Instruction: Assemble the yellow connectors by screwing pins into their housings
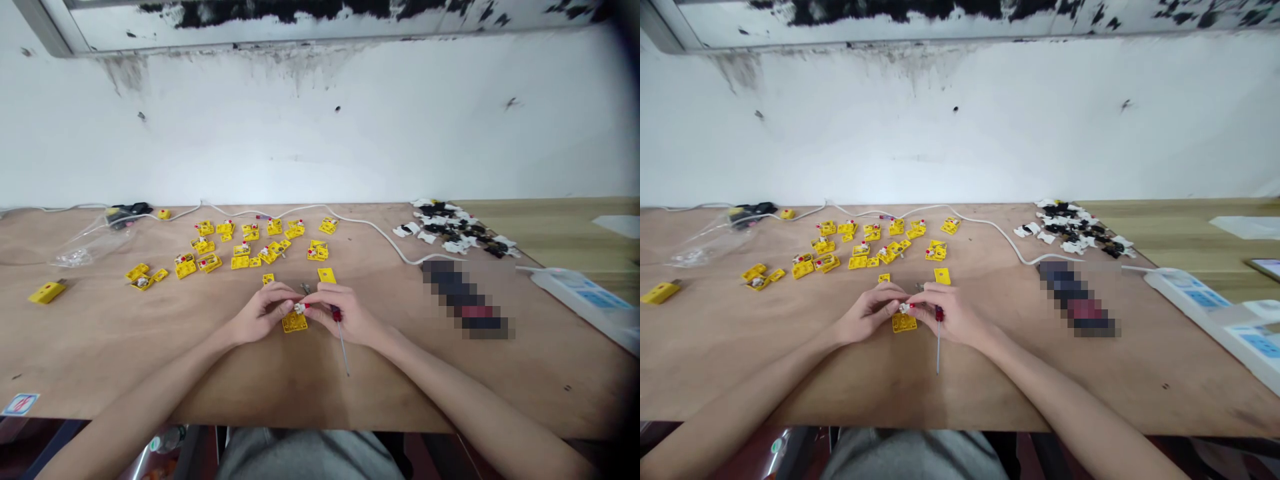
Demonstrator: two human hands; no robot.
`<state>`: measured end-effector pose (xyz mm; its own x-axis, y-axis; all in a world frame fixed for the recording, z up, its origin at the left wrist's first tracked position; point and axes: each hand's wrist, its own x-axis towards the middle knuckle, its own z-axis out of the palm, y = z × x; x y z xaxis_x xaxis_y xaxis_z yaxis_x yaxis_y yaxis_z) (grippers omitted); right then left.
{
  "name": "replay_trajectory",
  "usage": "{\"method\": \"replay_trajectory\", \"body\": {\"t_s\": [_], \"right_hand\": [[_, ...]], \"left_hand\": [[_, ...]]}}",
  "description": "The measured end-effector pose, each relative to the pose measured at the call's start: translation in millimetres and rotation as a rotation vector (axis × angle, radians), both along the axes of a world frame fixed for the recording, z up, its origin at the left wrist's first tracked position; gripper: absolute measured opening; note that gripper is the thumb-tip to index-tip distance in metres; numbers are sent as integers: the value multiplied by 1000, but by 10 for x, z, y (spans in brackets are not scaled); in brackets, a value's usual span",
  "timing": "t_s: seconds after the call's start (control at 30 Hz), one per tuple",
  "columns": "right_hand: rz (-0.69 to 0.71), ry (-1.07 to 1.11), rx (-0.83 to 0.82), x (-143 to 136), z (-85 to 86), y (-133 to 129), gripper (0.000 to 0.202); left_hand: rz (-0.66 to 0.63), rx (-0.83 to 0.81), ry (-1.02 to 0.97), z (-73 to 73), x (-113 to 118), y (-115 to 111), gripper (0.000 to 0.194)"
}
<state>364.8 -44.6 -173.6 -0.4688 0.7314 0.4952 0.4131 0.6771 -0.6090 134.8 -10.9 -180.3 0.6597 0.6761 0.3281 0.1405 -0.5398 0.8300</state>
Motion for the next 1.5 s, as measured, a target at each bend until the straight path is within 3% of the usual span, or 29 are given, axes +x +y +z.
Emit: {"method": "replay_trajectory", "body": {"t_s": [0.1, 0.23, 0.37, 0.6, 0.77, 0.93, 1.2, 1.5], "right_hand": [[5, -117, -13, 22, 13, -2, 17], [7, -220, -51, 29, -6, 13, 18], [8, -281, -60, -5, 4, 24, 16], [42, -408, -95, -33, 104, 78, 8], [118, -529, -117, -86, 265, 139, 2], [129, -676, -115, -172, 413, 162, 12], [100, -775, -33, -227, 444, 139, 8], [158, -853, 57, -223, 413, 122, 29]], "left_hand": [[31, 107, 82, 11, -61, 34, 22], [-47, 231, 222, 1, -132, 59, 21], [-82, 286, 309, -19, -125, 47, 48], [-31, 259, 307, -31, -84, 9, 54], [-24, 256, 305, -27, -83, 8, 56], [-22, 259, 307, -45, -86, 6, 60], [-1, 250, 290, -72, -90, 13, 63], [6, 221, 302, -88, -90, 9, 66]]}}
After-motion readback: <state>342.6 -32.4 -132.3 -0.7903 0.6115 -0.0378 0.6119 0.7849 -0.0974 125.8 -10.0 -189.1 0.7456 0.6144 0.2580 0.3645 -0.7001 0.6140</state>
